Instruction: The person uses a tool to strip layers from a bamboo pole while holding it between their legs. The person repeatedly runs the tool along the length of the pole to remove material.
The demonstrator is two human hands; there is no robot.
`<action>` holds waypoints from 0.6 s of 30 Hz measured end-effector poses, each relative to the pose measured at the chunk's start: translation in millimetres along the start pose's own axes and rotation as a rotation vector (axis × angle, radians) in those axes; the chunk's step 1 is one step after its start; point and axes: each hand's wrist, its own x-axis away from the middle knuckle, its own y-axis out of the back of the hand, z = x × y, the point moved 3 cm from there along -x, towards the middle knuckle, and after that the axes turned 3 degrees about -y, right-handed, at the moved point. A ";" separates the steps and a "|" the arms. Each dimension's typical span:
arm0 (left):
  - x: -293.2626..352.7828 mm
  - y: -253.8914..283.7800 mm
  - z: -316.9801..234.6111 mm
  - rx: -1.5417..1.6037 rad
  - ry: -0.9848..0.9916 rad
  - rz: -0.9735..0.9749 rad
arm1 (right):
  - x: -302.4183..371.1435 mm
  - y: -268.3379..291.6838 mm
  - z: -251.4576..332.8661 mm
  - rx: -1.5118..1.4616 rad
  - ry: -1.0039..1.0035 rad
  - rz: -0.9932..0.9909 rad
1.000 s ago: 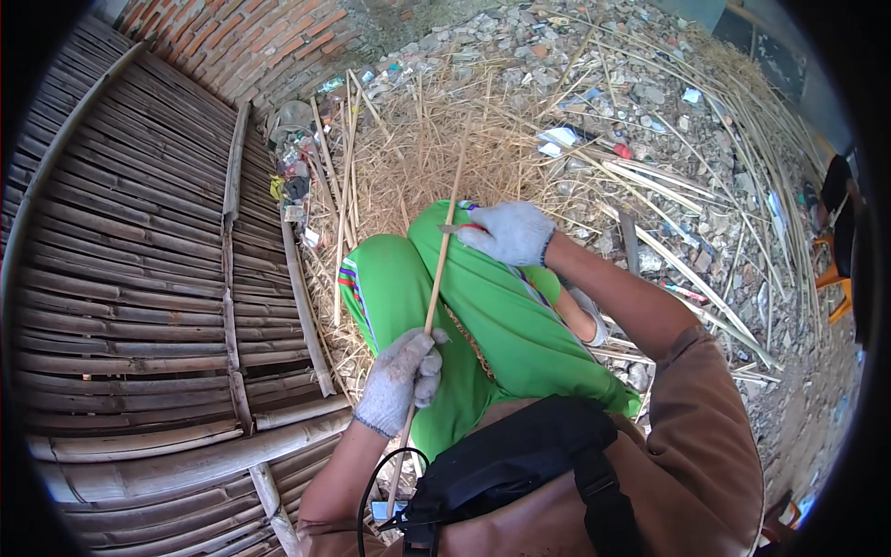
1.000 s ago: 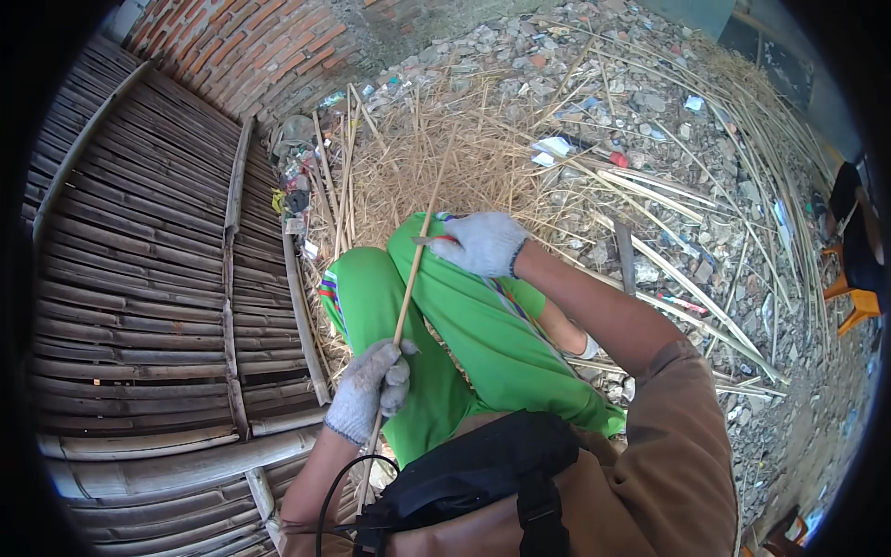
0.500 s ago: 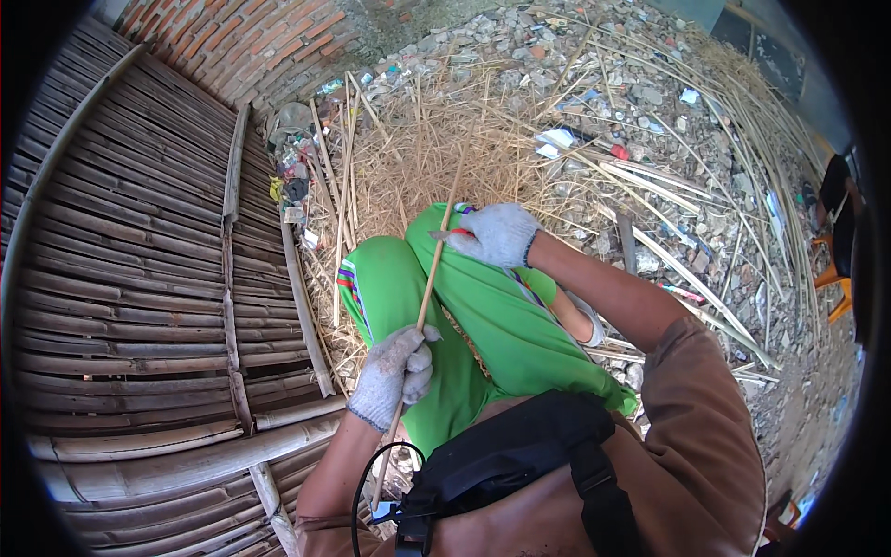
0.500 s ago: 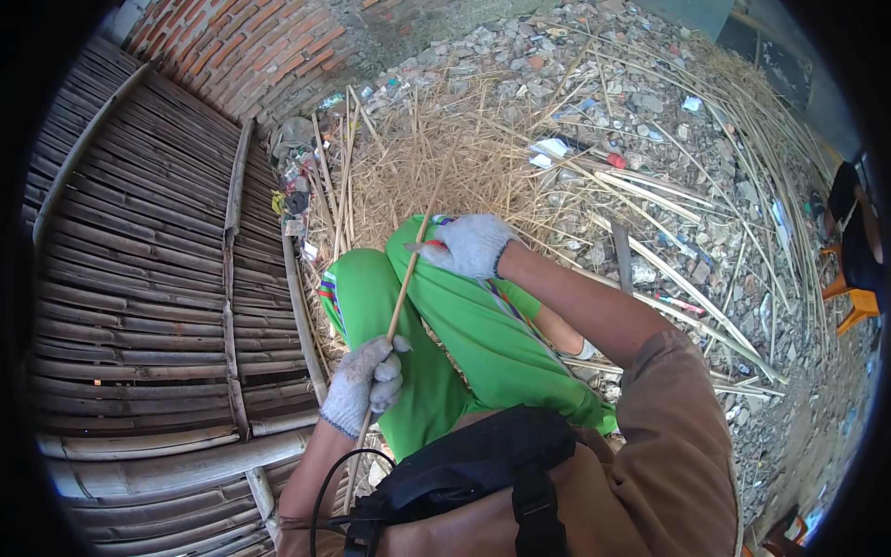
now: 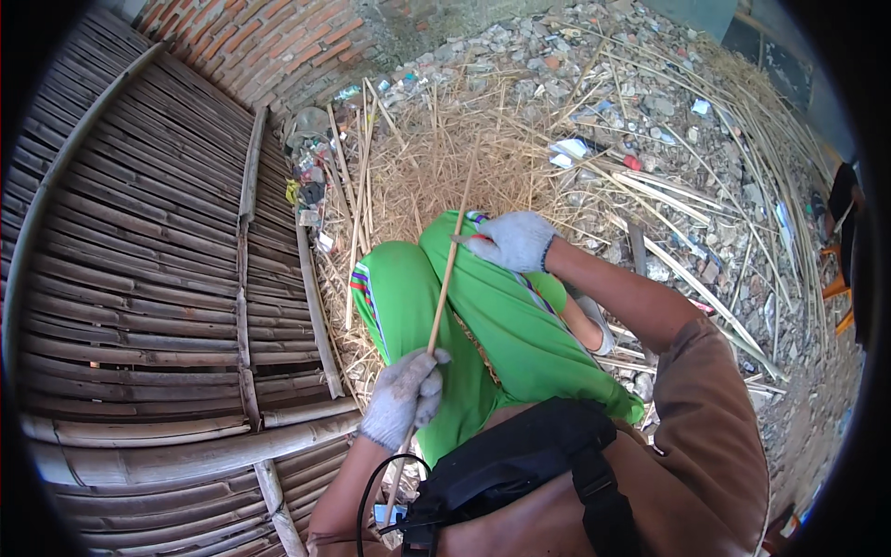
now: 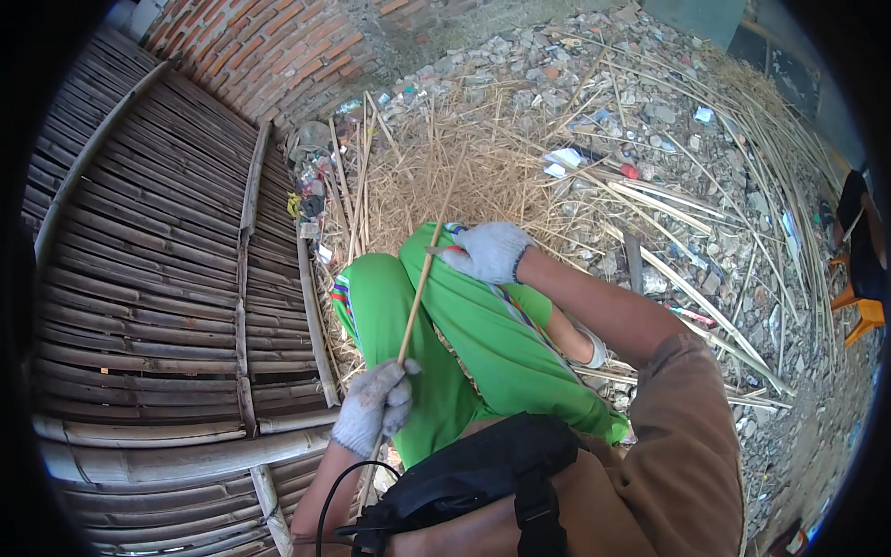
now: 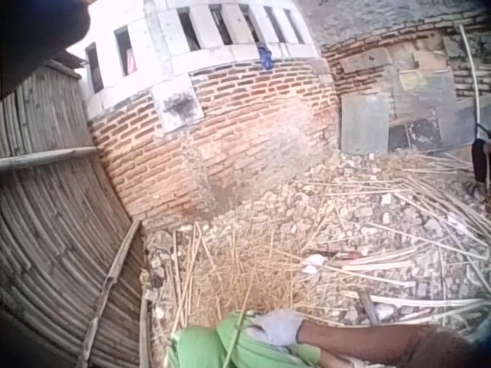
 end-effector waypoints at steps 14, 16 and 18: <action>-26.1 11.0 0.9 -0.134 0.027 0.015 | 3.2 -0.8 3.5 0.003 0.031 0.004; -23.0 10.3 3.2 -0.133 -0.008 -0.013 | 4.2 3.9 7.0 0.006 0.021 0.033; -17.0 9.6 5.2 -0.161 -0.014 -0.021 | 6.2 5.9 9.8 0.011 0.006 0.055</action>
